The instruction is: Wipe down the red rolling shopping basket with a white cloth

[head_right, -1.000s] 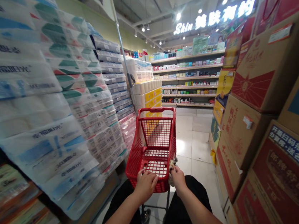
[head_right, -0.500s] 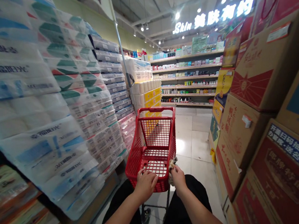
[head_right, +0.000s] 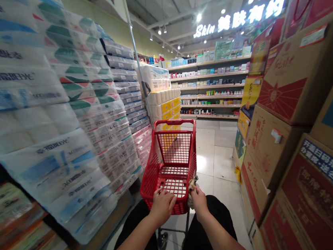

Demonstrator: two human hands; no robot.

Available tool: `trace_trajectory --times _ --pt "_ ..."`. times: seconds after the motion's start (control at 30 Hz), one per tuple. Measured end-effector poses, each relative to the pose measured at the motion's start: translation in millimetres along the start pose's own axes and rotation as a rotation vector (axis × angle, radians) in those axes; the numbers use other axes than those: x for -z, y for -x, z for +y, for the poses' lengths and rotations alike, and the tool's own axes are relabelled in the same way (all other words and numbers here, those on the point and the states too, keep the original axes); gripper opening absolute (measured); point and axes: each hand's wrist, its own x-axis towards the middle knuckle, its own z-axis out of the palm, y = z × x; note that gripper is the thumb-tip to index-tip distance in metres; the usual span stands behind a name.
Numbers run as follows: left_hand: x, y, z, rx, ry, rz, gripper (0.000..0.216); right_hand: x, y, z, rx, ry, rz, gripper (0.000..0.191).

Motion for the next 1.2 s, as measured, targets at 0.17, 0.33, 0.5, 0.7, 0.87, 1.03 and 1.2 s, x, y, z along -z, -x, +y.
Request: trace_trajectory --times 0.17,0.33,0.5,0.7,0.87,1.03,1.2 --pt "-0.7 -0.1 -0.2 0.007 0.002 0.013 0.038 -1.0 1.3 -6.5 0.012 -0.012 0.014 0.041" --pt "1.1 -0.1 1.1 0.006 0.0 -0.001 0.037 -1.3 0.4 -6.9 -0.024 -0.035 -0.001 0.045" --pt "0.9 -0.1 1.1 0.002 -0.006 -0.001 0.037 -0.6 0.6 -6.3 -0.01 -0.025 0.018 0.043" --pt "-2.7 -0.6 -1.1 -0.011 -0.01 0.015 0.036 0.0 1.6 -5.1 -0.011 -0.01 0.018 0.041" --pt "-5.2 -0.3 -1.6 0.0 -0.013 0.03 0.036 0.3 1.4 -5.2 -0.021 0.009 0.01 0.044" --pt "-4.7 -0.1 -1.1 -0.001 -0.007 0.026 0.035 1.4 1.4 -6.2 -0.022 0.04 -0.003 0.043" --pt "-3.6 0.3 -0.4 -0.002 -0.014 0.018 0.036 1.3 2.8 -6.0 -0.024 0.023 0.006 0.045"
